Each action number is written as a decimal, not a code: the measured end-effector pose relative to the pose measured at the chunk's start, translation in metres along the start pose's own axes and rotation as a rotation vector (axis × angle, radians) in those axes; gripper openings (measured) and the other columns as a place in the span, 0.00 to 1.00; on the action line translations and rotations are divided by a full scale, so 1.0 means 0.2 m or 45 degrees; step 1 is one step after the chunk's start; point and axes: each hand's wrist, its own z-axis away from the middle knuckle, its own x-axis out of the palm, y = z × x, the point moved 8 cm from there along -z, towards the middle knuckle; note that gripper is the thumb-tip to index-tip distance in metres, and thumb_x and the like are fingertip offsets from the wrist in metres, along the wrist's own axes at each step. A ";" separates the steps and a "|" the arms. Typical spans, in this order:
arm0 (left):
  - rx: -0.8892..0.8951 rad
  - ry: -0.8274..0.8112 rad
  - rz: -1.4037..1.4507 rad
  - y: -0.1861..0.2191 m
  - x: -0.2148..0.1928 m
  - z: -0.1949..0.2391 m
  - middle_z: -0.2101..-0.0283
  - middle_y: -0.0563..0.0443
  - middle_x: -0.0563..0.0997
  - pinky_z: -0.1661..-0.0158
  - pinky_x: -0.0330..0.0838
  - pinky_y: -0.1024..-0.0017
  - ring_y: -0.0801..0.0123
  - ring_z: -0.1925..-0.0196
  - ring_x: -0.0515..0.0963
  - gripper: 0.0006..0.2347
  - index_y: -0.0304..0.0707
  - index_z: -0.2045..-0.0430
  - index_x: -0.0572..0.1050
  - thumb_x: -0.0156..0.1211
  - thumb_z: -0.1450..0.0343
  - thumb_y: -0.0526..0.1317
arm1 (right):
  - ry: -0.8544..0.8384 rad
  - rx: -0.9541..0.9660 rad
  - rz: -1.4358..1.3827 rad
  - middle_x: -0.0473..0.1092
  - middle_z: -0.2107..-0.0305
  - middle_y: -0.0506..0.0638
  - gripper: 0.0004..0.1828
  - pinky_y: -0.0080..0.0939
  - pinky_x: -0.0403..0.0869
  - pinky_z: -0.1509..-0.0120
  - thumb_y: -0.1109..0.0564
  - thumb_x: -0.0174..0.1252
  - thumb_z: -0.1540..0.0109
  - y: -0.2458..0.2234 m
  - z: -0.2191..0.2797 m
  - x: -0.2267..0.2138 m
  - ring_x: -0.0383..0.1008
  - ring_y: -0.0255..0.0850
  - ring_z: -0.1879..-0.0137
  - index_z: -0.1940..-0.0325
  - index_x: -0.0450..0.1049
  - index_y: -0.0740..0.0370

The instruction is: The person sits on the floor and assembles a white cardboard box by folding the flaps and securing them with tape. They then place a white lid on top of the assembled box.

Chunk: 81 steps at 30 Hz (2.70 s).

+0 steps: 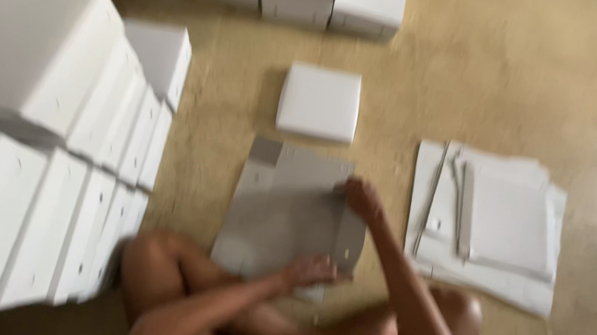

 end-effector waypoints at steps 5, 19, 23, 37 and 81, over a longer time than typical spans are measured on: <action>-0.143 -0.624 -0.688 0.27 -0.31 -0.26 0.50 0.54 0.73 0.50 0.76 0.69 0.63 0.56 0.78 0.38 0.59 0.33 0.52 0.59 0.36 0.23 | -0.964 0.547 -1.098 0.74 0.58 0.52 0.23 0.65 0.76 0.54 0.65 0.46 0.45 0.23 -0.24 -0.33 0.76 0.66 0.59 0.53 0.79 0.49; -0.066 -0.785 -1.173 0.23 -0.33 -0.42 0.60 0.77 0.67 0.68 0.74 0.81 0.82 0.66 0.75 0.24 0.69 0.49 0.59 0.60 0.35 0.36 | -1.025 0.474 -1.016 0.69 0.60 0.50 0.28 0.65 0.76 0.54 0.65 0.49 0.46 0.20 -0.28 -0.21 0.76 0.64 0.60 0.46 0.72 0.39; 0.007 -0.729 -1.136 0.28 -0.39 -0.51 0.68 0.73 0.64 0.72 0.72 0.80 0.79 0.71 0.75 0.15 0.64 0.61 0.62 0.58 0.33 0.37 | -1.111 0.486 -0.883 0.70 0.60 0.50 0.22 0.63 0.76 0.55 0.63 0.50 0.45 0.20 -0.34 -0.25 0.78 0.61 0.60 0.50 0.72 0.43; -0.720 -0.566 -0.055 0.38 -0.54 -0.26 0.34 0.39 0.63 0.38 0.63 0.49 0.46 0.37 0.69 0.61 0.45 0.29 0.36 0.81 0.52 0.50 | -0.508 0.813 -1.031 0.50 0.37 0.67 0.55 0.79 0.56 0.34 0.57 0.72 0.45 0.49 -0.47 -1.21 0.53 0.68 0.32 0.23 0.43 0.55; -1.309 -0.311 -0.754 0.57 -0.79 -0.16 0.46 0.32 0.70 0.54 0.70 0.55 0.44 0.47 0.72 0.21 0.31 0.51 0.73 0.66 0.34 0.45 | -0.468 0.238 -0.915 0.73 0.77 0.51 0.12 0.41 0.71 0.66 0.64 0.53 0.42 -0.24 -0.22 -1.23 0.74 0.47 0.69 0.56 0.72 0.54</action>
